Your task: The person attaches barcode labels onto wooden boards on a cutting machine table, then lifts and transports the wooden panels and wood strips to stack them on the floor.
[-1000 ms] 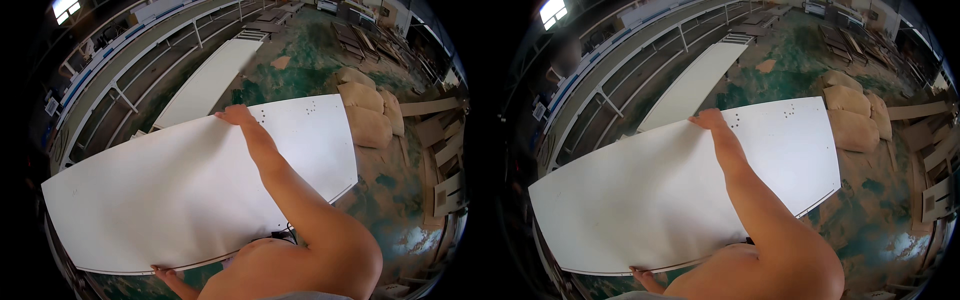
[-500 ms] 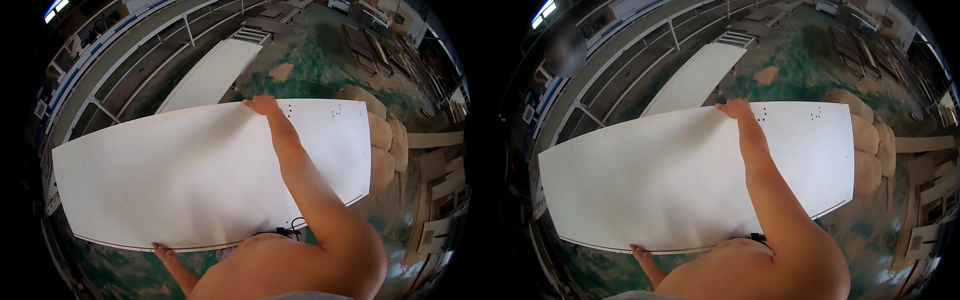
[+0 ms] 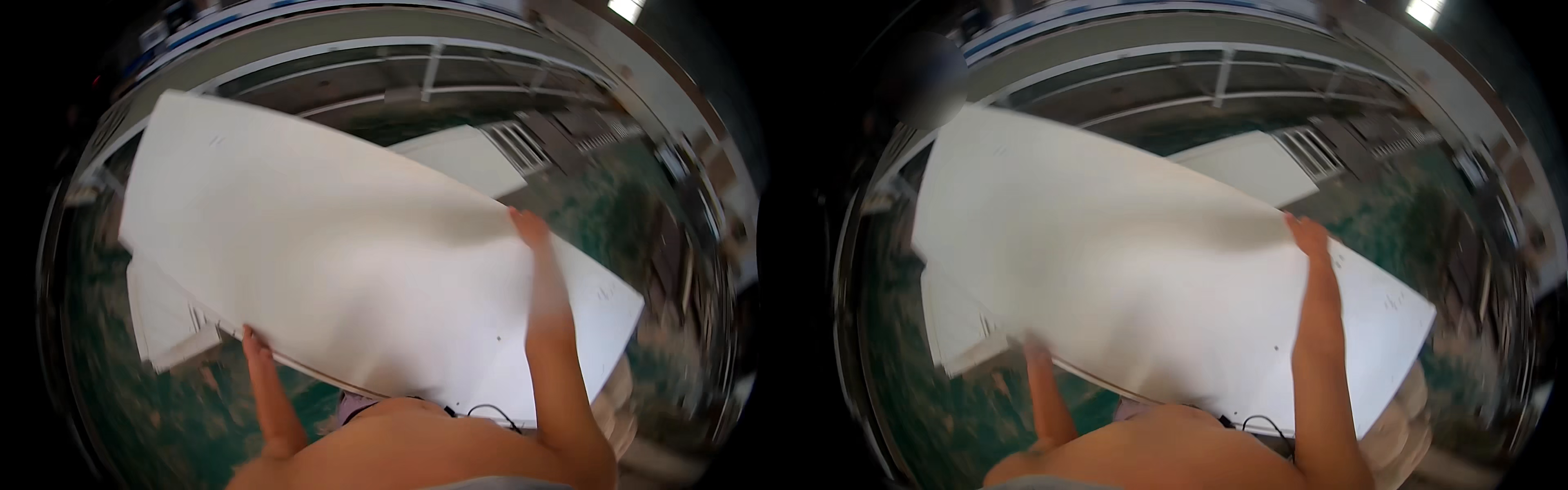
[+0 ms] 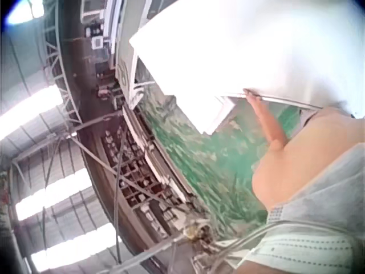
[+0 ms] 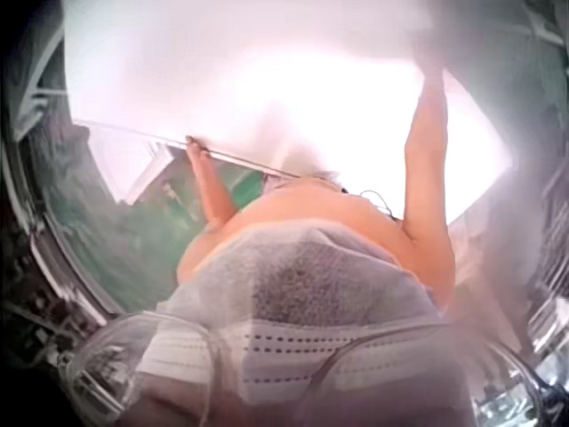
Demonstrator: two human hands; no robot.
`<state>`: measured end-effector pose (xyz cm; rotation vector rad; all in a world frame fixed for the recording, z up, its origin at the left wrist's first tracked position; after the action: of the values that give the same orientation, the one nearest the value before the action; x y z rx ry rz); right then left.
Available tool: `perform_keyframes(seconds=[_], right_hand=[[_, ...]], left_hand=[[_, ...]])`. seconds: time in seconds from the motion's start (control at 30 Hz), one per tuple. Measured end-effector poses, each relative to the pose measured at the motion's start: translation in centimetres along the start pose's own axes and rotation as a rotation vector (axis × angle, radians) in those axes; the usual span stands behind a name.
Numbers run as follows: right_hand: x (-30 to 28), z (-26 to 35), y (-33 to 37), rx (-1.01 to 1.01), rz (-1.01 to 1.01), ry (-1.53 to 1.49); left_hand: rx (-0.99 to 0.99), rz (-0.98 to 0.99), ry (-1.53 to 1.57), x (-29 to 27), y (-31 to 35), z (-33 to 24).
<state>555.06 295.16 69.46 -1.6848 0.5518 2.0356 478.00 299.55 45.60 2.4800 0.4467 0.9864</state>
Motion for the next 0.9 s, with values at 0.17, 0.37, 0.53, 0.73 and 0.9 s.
perform_keyframes(seconds=[0.17,0.37,0.53,0.73,0.9], right_hand=[[-2.7,-11.4,-18.3,-0.103,-0.013,0.141],[-4.1,-23.1,-33.7,-0.157,0.015,0.111],[-1.7,-19.7,-40.9,-0.218,0.103,0.190],[3.5,-18.8,-54.4,-0.274,0.216,0.271],[8.5,-15.7,-63.7,-0.326,0.312,0.361]], left_hand=[[0.042,-0.227,0.103,15.4,-3.5,12.1],[-0.068,-0.310,0.072,29.9,-4.8,26.4],[-0.075,-0.502,0.030,28.5,-6.0,31.4],[-0.062,-0.646,0.115,30.4,-7.7,41.7],[-0.156,-0.885,-0.055,35.0,-9.1,43.9]])
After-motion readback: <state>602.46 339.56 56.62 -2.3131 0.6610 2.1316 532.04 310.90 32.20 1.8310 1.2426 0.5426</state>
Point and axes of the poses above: each hand's wrist, its own y-axis away from the middle knuckle, its own x-axis out of the palm, z = x × y, the point moved 2 cm from there along -y, towards the middle knuckle, and after that the axes turned 4 degrees about z, right-handed, at the moved point
